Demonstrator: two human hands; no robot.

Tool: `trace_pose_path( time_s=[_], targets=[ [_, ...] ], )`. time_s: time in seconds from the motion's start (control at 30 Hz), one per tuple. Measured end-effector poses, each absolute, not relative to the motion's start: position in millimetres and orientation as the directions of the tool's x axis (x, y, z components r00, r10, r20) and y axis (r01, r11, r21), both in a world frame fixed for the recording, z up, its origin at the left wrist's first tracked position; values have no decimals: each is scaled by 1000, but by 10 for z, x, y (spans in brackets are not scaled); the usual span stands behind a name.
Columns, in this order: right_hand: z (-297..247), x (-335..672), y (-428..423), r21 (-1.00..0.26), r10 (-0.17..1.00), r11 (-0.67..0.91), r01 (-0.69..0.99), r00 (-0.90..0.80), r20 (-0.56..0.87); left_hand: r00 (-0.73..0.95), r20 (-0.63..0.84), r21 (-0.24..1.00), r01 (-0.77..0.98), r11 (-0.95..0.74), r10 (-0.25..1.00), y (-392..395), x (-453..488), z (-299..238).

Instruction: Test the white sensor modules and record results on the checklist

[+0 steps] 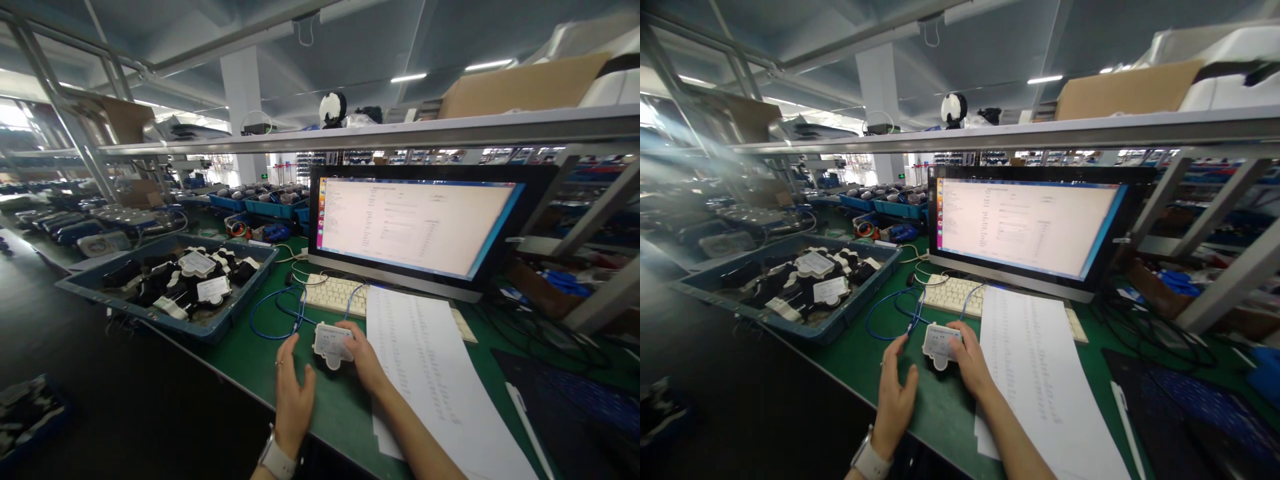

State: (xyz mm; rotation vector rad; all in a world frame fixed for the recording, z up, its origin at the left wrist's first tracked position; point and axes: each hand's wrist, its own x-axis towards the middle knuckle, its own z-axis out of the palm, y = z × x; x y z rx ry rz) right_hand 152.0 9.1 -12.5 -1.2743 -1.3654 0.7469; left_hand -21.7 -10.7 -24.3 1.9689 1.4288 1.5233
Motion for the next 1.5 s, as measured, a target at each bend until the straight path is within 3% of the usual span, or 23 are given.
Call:
trace_pose_path(
  time_s=[0.1,0.3,0.47,0.57,0.7,0.93,1.1,1.5],
  targets=[
    [-129,1531,102,-941,956,206,268,152,253,-63,497,732,566,-379,865,97,-440,-43],
    [-78,1528,105,-933,957,205,296,141,255,149,262,655,698,-289,953,583,-687,320],
    [-84,1522,109,-920,945,243,307,140,296,289,42,565,783,-261,956,759,-610,361],
    [-92,1521,114,-916,940,260,307,138,313,327,-9,565,781,-265,945,802,-604,359],
    [-84,1523,111,-914,938,269,305,132,321,331,75,647,702,-298,941,784,-675,392],
    [-50,1517,99,-917,942,264,299,125,312,354,329,808,375,-455,876,535,-519,446],
    [-27,1516,93,-913,942,266,308,120,315,370,414,806,275,-524,832,452,-294,414],
    [-25,1505,95,-913,940,266,309,125,316,376,517,754,225,-617,769,493,-246,250]
  ],
)
